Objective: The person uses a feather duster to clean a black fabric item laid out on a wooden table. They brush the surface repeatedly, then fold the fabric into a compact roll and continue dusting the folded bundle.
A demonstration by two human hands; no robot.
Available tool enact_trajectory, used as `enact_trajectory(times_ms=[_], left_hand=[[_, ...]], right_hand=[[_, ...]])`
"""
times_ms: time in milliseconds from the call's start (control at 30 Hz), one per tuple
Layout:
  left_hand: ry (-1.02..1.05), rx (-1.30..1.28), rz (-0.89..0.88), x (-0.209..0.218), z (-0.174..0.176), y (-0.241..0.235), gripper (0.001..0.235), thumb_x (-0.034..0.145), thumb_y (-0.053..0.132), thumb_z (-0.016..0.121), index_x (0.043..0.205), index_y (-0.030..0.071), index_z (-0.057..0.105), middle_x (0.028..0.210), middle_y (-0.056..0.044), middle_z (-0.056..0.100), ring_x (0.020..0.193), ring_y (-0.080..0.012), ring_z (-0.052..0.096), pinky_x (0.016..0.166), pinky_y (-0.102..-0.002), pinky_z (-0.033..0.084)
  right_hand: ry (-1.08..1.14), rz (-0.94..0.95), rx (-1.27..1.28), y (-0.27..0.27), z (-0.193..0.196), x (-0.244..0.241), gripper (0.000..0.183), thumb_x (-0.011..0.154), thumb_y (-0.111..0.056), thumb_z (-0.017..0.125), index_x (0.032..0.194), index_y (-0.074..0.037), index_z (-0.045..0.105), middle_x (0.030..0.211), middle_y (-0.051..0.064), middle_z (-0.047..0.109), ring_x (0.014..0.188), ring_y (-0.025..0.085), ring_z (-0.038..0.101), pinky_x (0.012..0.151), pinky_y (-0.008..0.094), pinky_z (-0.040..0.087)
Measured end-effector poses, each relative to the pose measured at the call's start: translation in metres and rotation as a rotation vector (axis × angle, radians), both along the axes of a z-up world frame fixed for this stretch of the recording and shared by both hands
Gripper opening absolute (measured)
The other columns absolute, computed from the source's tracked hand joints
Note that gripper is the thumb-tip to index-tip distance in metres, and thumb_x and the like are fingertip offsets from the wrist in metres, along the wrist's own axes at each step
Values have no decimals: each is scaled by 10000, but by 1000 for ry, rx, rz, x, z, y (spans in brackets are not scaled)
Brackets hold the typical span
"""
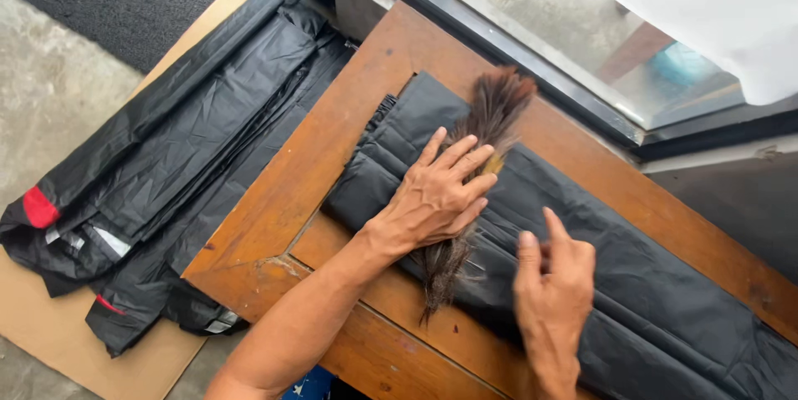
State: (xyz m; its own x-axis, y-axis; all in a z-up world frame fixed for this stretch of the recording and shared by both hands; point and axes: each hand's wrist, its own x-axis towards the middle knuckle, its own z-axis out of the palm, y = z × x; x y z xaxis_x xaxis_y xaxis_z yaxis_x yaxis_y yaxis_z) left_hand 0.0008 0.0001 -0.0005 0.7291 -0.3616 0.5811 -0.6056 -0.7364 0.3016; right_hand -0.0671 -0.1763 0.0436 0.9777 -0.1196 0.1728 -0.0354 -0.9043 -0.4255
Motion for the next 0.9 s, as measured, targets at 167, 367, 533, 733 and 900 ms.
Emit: enact_trajectory(times_ms=[167,367,533,733,900], left_hand=[[45,-139,-69,11,-6,11,311,744,174,640,1049,114,641,1269,-149,584,1203,-327,539,1027,-469,384],[35,-52,14,23,2,50,247,753,230,692,985,146,681,1232,-117,619,1214,-279,526,1096,-537,250],[230,-220,141,28,-4,61,456,634,405,833,1043,275,681,1400,-76,463,1334,-310,369,1020,-567,335],[380,-346,149,19,4,51,245,742,321,707,957,204,714,1361,-61,495,1296,-279,407,879,-520,412],[388,-447,46,20,-3,37,257,765,294,688,995,182,711,1324,-101,525,1220,-301,497,929,-488,433]], right_hand=[[-32,311,111,48,-9,-1,574,891,-260,595,1398,-37,446,1040,190,495,1011,305,472,941,376,393],[-2,187,-262,41,-18,-5,607,823,-377,644,1376,-157,528,1098,126,502,983,308,504,795,482,427],[-82,347,12,59,-3,-7,674,889,-381,594,1445,-56,393,1181,216,422,1136,323,433,1030,409,368],[25,368,-167,87,-9,-11,721,782,-445,639,1427,-207,420,1287,147,432,1076,271,497,813,467,437],[41,274,-191,69,-14,-12,619,805,-184,528,1417,-143,443,1036,125,488,792,312,537,671,459,474]])
